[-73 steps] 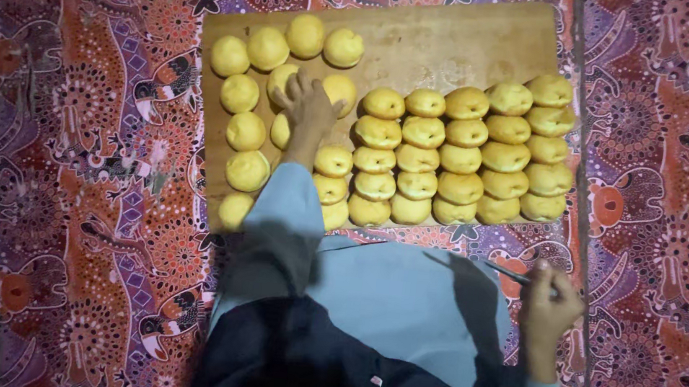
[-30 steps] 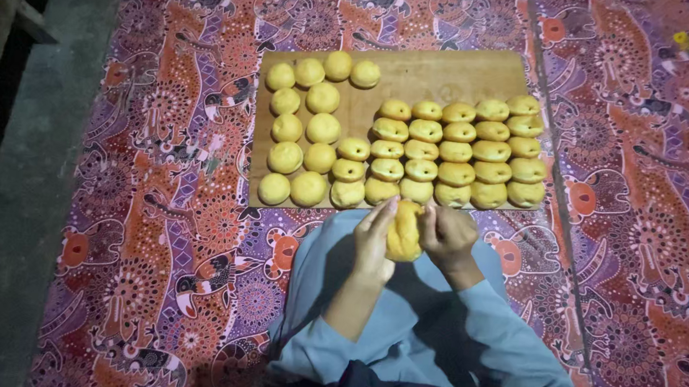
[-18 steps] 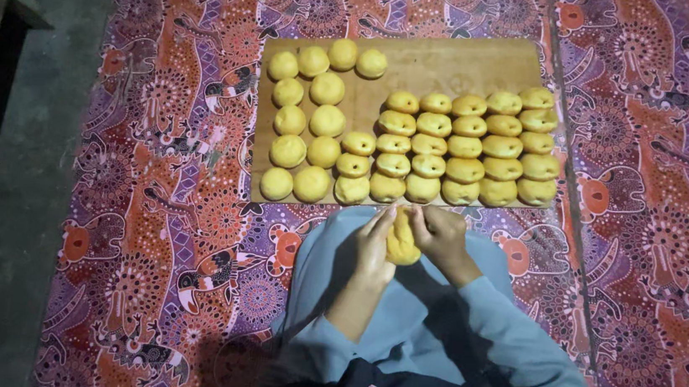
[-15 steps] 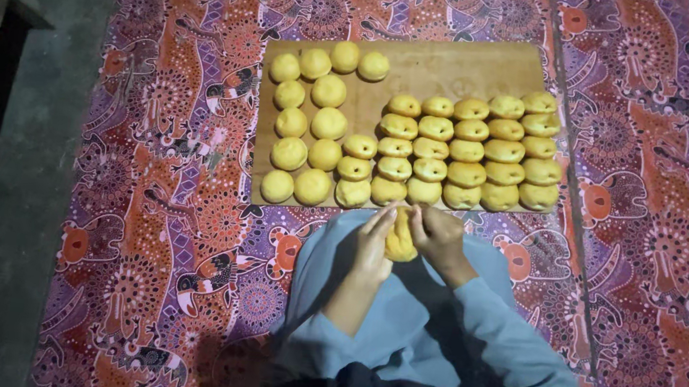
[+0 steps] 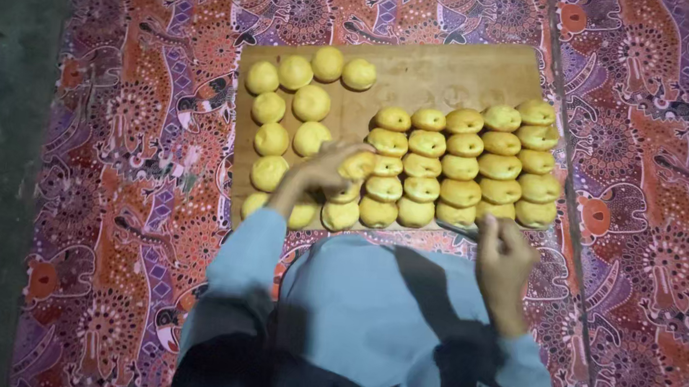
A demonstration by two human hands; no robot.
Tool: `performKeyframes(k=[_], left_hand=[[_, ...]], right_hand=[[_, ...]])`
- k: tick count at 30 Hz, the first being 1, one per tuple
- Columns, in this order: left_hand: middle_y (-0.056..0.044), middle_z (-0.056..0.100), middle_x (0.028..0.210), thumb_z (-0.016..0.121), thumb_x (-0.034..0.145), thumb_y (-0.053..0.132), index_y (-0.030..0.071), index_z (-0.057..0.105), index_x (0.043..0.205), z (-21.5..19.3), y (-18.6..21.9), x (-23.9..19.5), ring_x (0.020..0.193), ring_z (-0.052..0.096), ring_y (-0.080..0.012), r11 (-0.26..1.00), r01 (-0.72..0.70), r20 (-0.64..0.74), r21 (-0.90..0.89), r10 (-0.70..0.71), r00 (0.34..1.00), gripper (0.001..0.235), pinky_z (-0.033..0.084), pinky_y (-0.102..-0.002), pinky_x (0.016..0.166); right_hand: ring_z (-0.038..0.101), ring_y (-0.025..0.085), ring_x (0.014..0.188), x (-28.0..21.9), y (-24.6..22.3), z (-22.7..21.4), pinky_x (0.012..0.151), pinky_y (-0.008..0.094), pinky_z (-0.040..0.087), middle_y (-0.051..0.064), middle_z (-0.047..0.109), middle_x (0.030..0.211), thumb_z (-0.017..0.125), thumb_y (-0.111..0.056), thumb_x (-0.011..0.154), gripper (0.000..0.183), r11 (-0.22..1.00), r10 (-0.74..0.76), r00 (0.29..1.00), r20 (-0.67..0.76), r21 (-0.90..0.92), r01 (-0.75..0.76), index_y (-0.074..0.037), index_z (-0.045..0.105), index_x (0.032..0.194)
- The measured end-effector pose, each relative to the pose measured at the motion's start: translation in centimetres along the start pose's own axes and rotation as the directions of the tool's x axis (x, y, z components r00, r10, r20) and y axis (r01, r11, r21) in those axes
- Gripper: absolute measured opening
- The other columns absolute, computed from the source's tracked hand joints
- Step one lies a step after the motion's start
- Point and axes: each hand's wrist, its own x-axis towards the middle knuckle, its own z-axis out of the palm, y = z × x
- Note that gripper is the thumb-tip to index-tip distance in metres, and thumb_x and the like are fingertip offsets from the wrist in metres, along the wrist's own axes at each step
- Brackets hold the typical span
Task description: The person sits on a patterned floor mat and repeatedly picks up small yellow dough balls from a wooden board. Using a thin metal tool, they poke a hole in each dough ball and place it back on the board in a separate column.
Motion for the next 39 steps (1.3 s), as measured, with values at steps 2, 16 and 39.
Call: performKeyframes(k=[2, 16, 39], left_hand=[[-0.011, 0.048, 0.145, 0.078, 0.064, 0.005, 0.025, 0.049, 0.142, -1.8, -4.7, 3.7, 0.139, 0.042, -0.0360, 0.996, -0.063, 0.046, -0.071, 0.066, 0.997, 0.085, 0.035, -0.045, 0.117], [-0.018, 0.068, 0.128, 0.058, 0.091, 0.021, 0.012, 0.062, 0.127, -0.5, -9.9, 11.1, 0.125, 0.062, -0.0343, 0.881, 0.344, -0.039, -0.324, -0.376, 0.926, 0.037, 0.051, -0.045, 0.107], [-0.009, 0.064, 0.134, 0.078, 0.087, 0.021, 0.014, 0.050, 0.140, 5.3, 2.6, 7.8, 0.123, 0.062, -0.0277, 0.213, -0.364, -0.417, -0.907, -0.576, 0.703, 0.061, 0.055, -0.045, 0.101]], right_hand=[[0.063, 0.014, 0.062, 0.4, 1.4, -0.3, 0.059, 0.031, 0.048, 0.010, 0.068, 0.074, 0.066, -0.015, 0.106, 0.023, 0.995, 0.096, 0.995, -0.018, -0.001, -0.096, 0.000, 0.070, 0.090], [0.058, 0.013, 0.064, -5.5, 12.3, -1.4, 0.059, 0.031, 0.046, 0.010, 0.066, 0.070, 0.067, -0.020, 0.105, 0.027, 0.907, 0.417, 0.907, 0.048, -0.084, -0.413, 0.002, 0.071, 0.090], [0.057, 0.010, 0.061, -6.7, 3.5, -0.1, 0.053, 0.028, 0.045, 0.005, 0.069, 0.071, 0.071, -0.014, 0.092, 0.011, 0.920, 0.323, 0.889, 0.325, 0.114, -0.376, -0.004, 0.069, 0.095]])
